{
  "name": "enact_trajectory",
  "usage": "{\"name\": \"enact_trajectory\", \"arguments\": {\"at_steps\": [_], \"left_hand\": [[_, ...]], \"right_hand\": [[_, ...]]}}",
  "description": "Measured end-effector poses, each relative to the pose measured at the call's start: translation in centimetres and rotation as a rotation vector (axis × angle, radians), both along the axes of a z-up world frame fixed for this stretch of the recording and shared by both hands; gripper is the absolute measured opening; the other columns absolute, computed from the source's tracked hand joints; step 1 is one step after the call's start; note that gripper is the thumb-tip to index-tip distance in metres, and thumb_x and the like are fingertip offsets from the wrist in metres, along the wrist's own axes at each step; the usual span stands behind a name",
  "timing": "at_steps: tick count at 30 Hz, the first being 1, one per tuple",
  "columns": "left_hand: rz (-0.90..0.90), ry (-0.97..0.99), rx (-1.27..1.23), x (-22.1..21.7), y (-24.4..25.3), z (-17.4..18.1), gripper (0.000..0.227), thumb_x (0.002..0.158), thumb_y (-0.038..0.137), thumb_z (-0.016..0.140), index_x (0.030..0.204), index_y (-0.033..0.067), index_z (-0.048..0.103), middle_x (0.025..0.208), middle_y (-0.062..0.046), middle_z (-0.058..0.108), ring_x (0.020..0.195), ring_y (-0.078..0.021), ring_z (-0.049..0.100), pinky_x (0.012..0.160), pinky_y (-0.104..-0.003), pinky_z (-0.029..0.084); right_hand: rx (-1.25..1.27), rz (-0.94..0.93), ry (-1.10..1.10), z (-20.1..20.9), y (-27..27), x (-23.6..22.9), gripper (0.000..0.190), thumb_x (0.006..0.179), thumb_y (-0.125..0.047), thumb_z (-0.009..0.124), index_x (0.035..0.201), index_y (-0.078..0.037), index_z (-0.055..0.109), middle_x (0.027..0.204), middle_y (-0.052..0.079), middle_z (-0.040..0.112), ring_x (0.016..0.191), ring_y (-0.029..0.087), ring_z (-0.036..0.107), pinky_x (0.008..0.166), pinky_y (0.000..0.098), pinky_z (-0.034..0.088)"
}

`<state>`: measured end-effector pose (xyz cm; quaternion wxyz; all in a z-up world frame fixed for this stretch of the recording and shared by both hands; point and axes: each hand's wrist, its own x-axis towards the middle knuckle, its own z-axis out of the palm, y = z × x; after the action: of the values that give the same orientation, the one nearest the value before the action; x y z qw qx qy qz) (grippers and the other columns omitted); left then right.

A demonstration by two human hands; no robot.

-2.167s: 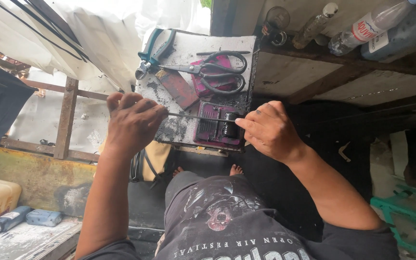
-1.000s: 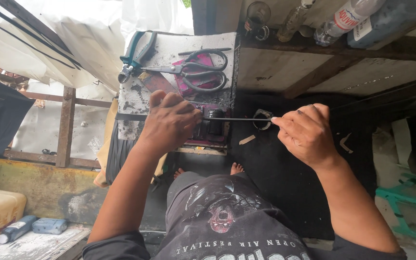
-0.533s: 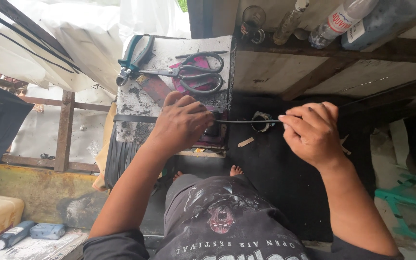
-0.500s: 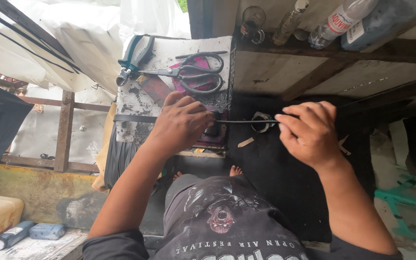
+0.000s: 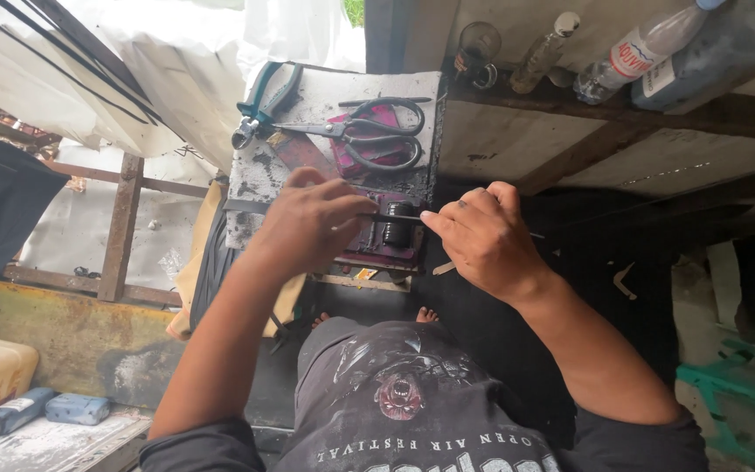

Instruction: The person rubs a black cable against a small rectangular block on a workbench, then hangs the cable on a line with clothespins. They repeat this process with another cable.

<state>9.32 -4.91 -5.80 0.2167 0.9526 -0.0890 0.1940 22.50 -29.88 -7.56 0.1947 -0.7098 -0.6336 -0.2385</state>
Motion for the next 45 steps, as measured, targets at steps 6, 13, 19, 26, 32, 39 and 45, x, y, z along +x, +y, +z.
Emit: {"name": "enact_trajectory", "arguments": {"at_steps": [6, 13, 19, 26, 32, 39, 45], "left_hand": [[0.088, -0.052, 0.029, -3.4, 5.6, -1.6, 0.013, 0.086, 0.016, 0.081, 0.096, 0.0216, 0.077, 0.083, 0.0, 0.072, 0.077, -0.0219, 0.072, 0.1, -0.045, 0.044], [0.173, -0.097, 0.14, -3.9, 5.4, -2.1, 0.01, 0.087, 0.019, 0.084, 0.093, 0.0246, 0.079, 0.08, 0.002, 0.071, 0.084, -0.0212, 0.066, 0.1, -0.049, 0.04], [0.184, -0.131, 0.193, -3.3, 4.2, -2.4, 0.005, 0.088, 0.022, 0.084, 0.087, 0.0245, 0.079, 0.076, 0.003, 0.07, 0.085, -0.0213, 0.061, 0.095, -0.048, 0.035], [0.115, -0.141, 0.153, -1.9, 2.5, -3.2, 0.008, 0.085, 0.021, 0.083, 0.085, 0.0256, 0.077, 0.078, 0.004, 0.07, 0.088, -0.0221, 0.059, 0.095, -0.049, 0.033], [0.058, -0.151, 0.126, -0.5, 0.6, -2.8, 0.011, 0.082, 0.016, 0.083, 0.083, 0.0246, 0.075, 0.078, 0.004, 0.069, 0.089, -0.0229, 0.057, 0.093, -0.048, 0.033], [0.036, -0.14, 0.135, 0.8, -1.1, -3.5, 0.016, 0.076, 0.018, 0.086, 0.085, 0.027, 0.076, 0.08, 0.006, 0.069, 0.093, -0.0208, 0.055, 0.094, -0.047, 0.032], [-0.032, -0.094, 0.109, 1.8, -1.9, -4.5, 0.009, 0.081, 0.017, 0.083, 0.085, 0.0238, 0.078, 0.083, 0.003, 0.072, 0.091, -0.0216, 0.057, 0.09, -0.044, 0.038]], "right_hand": [[0.044, 0.045, 0.001, -1.0, 1.1, 0.2, 0.018, 0.094, -0.006, 0.067, 0.104, -0.013, 0.079, 0.083, 0.003, 0.066, 0.087, 0.019, 0.059, 0.088, 0.0445, 0.039], [0.036, 0.049, 0.004, -1.9, 1.8, -0.1, 0.016, 0.093, -0.007, 0.068, 0.103, -0.014, 0.079, 0.082, 0.001, 0.064, 0.086, 0.019, 0.059, 0.088, 0.0437, 0.04], [0.025, 0.032, 0.02, -1.4, 0.6, 0.1, 0.019, 0.091, -0.006, 0.068, 0.104, -0.015, 0.079, 0.082, 0.002, 0.063, 0.087, 0.019, 0.058, 0.088, 0.0432, 0.04], [0.003, -0.023, 0.029, -1.3, -2.0, 0.7, 0.018, 0.091, -0.005, 0.068, 0.103, -0.014, 0.079, 0.082, 0.003, 0.064, 0.087, 0.02, 0.058, 0.089, 0.0434, 0.039], [0.007, -0.07, 0.022, -1.1, -4.1, 1.0, 0.021, 0.091, -0.004, 0.066, 0.104, -0.015, 0.079, 0.082, 0.002, 0.063, 0.087, 0.02, 0.057, 0.09, 0.0428, 0.037], [-0.019, -0.14, 0.011, -1.2, -6.6, 1.4, 0.021, 0.091, -0.005, 0.066, 0.104, -0.017, 0.078, 0.084, 0.001, 0.064, 0.087, 0.019, 0.057, 0.091, 0.0434, 0.037], [-0.049, -0.185, 0.037, -1.2, -8.1, 1.8, 0.022, 0.091, -0.001, 0.065, 0.103, -0.016, 0.077, 0.083, 0.0, 0.063, 0.087, 0.019, 0.056, 0.092, 0.0426, 0.034]]}}
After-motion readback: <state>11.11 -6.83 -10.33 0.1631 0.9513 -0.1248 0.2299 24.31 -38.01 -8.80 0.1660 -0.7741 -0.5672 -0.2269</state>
